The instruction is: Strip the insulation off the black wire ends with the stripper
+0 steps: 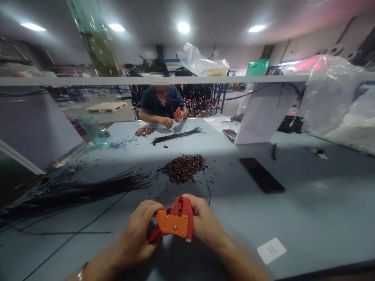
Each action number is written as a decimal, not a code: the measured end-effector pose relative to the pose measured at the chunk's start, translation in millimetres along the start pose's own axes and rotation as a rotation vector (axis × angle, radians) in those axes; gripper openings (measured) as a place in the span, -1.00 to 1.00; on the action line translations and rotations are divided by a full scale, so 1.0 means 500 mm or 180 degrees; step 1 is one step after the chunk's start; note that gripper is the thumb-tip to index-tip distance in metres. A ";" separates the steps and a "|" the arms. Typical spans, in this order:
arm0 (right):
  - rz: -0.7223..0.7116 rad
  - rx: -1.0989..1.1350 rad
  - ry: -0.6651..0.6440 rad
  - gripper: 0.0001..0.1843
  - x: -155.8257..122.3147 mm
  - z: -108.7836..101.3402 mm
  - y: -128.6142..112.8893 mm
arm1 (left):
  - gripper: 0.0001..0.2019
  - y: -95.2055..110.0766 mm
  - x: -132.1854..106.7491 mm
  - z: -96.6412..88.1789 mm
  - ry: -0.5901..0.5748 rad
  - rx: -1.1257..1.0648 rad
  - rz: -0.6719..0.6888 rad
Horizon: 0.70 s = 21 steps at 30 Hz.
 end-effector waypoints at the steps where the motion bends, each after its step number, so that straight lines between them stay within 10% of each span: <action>1: -0.0020 -0.0029 -0.0001 -0.86 0.000 0.000 -0.002 | -0.49 0.000 0.001 0.000 -0.0010 0.0014 -0.0012; 21: -0.0096 -0.0041 0.0004 -0.88 0.002 0.002 -0.005 | -0.56 0.009 -0.004 -0.003 0.0119 0.0384 0.0198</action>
Point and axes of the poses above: each hand's wrist, its own x-axis towards the middle knuckle, its own z-axis out of the palm, y = z × x, the point moved 9 cm from there along x, towards the middle knuckle, and after that the axes turned 13 degrees about -z, right-handed, at the moved point
